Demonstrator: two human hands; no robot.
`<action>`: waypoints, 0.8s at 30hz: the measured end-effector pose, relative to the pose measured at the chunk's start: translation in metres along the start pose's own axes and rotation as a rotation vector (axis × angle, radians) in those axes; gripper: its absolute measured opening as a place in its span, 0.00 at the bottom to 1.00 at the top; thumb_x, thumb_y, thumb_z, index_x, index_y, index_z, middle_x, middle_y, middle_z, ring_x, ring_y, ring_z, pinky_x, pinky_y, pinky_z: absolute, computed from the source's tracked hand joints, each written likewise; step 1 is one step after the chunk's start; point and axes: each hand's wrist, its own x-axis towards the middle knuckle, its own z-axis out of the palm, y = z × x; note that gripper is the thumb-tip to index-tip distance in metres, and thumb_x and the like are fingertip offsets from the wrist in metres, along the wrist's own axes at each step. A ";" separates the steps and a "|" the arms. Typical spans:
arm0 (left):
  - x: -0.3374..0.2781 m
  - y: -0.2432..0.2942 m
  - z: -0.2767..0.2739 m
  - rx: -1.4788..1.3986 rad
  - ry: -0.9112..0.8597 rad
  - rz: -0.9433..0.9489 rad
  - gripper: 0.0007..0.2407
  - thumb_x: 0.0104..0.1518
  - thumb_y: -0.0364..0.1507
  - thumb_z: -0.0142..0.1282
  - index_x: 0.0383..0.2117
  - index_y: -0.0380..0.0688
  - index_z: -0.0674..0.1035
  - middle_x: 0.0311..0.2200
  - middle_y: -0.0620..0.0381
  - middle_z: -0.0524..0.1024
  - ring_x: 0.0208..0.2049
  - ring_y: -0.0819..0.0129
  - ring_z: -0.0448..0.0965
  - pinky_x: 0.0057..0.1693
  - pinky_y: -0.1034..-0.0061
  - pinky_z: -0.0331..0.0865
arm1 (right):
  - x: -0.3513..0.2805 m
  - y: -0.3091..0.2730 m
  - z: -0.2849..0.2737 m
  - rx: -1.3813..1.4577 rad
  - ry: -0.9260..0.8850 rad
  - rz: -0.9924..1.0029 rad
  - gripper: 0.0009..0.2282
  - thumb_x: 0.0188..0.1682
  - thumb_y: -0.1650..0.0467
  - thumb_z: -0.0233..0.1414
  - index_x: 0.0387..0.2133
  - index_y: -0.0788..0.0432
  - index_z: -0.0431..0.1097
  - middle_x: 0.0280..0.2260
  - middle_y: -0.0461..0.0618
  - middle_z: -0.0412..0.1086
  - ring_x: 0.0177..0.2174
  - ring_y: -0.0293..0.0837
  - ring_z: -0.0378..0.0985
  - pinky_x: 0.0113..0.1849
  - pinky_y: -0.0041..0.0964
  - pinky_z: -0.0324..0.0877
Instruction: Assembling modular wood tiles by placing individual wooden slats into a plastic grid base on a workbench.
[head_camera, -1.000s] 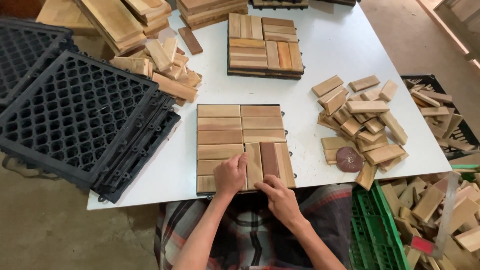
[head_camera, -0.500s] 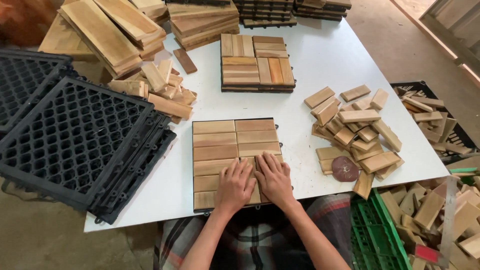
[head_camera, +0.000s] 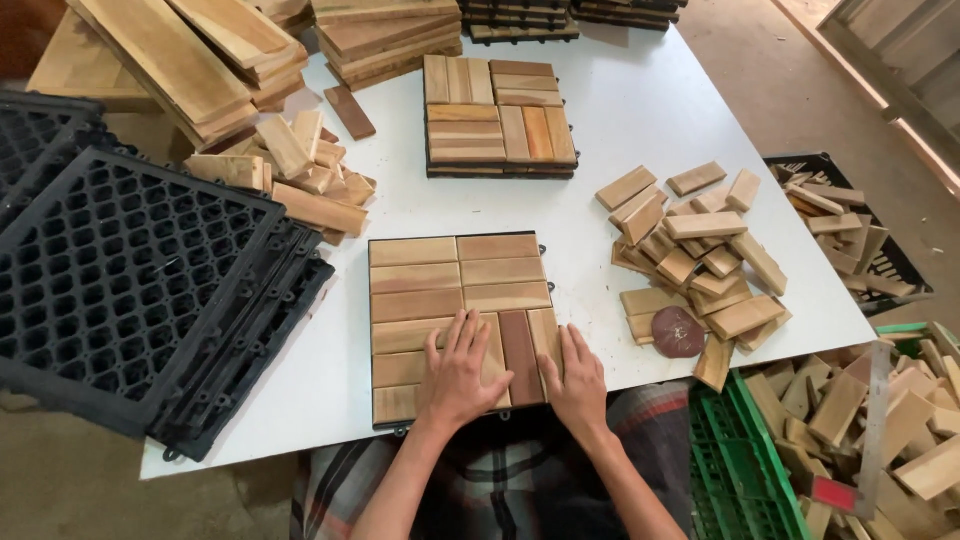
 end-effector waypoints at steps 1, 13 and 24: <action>0.001 0.001 0.002 -0.003 0.006 0.002 0.34 0.49 0.52 0.58 0.60 0.42 0.71 0.67 0.45 0.62 0.70 0.48 0.56 0.67 0.42 0.49 | -0.004 0.000 0.000 -0.004 0.004 -0.003 0.28 0.56 0.53 0.46 0.67 0.51 0.58 0.65 0.55 0.59 0.61 0.54 0.64 0.61 0.51 0.55; -0.001 0.005 -0.004 0.006 -0.029 0.207 0.52 0.28 0.65 0.62 0.64 0.49 0.67 0.65 0.37 0.61 0.68 0.30 0.54 0.64 0.35 0.49 | -0.005 0.023 0.012 -0.088 0.031 -0.037 0.30 0.54 0.49 0.47 0.68 0.45 0.59 0.52 0.45 0.66 0.56 0.47 0.66 0.60 0.45 0.53; -0.002 -0.007 0.003 -0.065 -0.110 0.179 0.49 0.27 0.42 0.64 0.69 0.60 0.59 0.68 0.52 0.59 0.70 0.32 0.48 0.68 0.42 0.48 | 0.000 0.010 -0.013 0.220 0.009 0.007 0.19 0.57 0.62 0.49 0.61 0.51 0.68 0.52 0.50 0.71 0.54 0.55 0.73 0.56 0.51 0.64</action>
